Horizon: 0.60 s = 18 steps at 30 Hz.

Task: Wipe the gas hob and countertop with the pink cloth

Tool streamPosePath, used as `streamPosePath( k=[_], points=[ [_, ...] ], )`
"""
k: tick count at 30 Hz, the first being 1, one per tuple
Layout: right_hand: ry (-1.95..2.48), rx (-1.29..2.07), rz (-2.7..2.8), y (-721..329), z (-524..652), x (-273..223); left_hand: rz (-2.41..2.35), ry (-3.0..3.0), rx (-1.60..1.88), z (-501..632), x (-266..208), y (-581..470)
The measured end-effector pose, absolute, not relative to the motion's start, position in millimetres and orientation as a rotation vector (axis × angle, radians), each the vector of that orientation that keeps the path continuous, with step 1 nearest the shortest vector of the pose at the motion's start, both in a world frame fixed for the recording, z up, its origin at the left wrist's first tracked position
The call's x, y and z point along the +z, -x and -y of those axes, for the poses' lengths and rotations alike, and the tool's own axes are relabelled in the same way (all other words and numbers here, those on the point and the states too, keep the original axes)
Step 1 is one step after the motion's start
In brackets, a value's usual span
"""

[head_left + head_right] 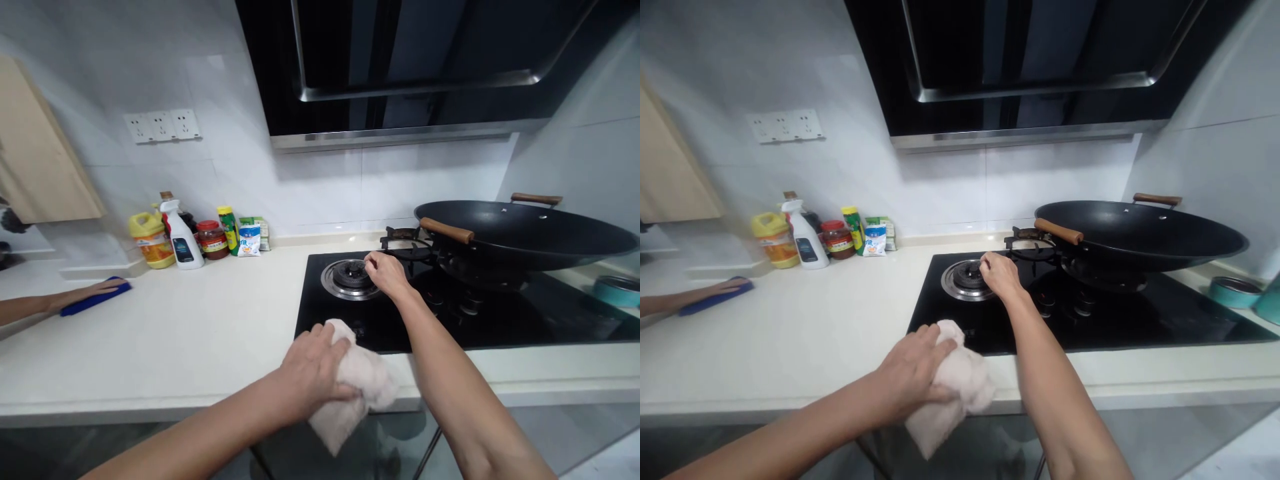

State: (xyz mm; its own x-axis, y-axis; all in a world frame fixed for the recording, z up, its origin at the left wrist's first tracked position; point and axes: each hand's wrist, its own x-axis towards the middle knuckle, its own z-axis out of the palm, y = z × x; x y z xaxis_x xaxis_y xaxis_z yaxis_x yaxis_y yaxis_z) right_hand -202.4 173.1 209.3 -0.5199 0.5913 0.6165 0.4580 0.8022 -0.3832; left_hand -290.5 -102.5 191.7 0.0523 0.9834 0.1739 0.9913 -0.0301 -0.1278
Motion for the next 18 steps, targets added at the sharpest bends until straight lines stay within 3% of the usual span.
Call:
streamPosePath(
  k=[13,18],
  points=[
    [0.642,0.156,2.179,205.4,-157.1,220.6,2.409,1.401,-0.13,-17.3,200.5,388.7],
    [0.633,0.159,2.19,207.5,-156.7,220.4,2.534,1.411,-0.123,-32.5,196.1,393.2]
  ],
)
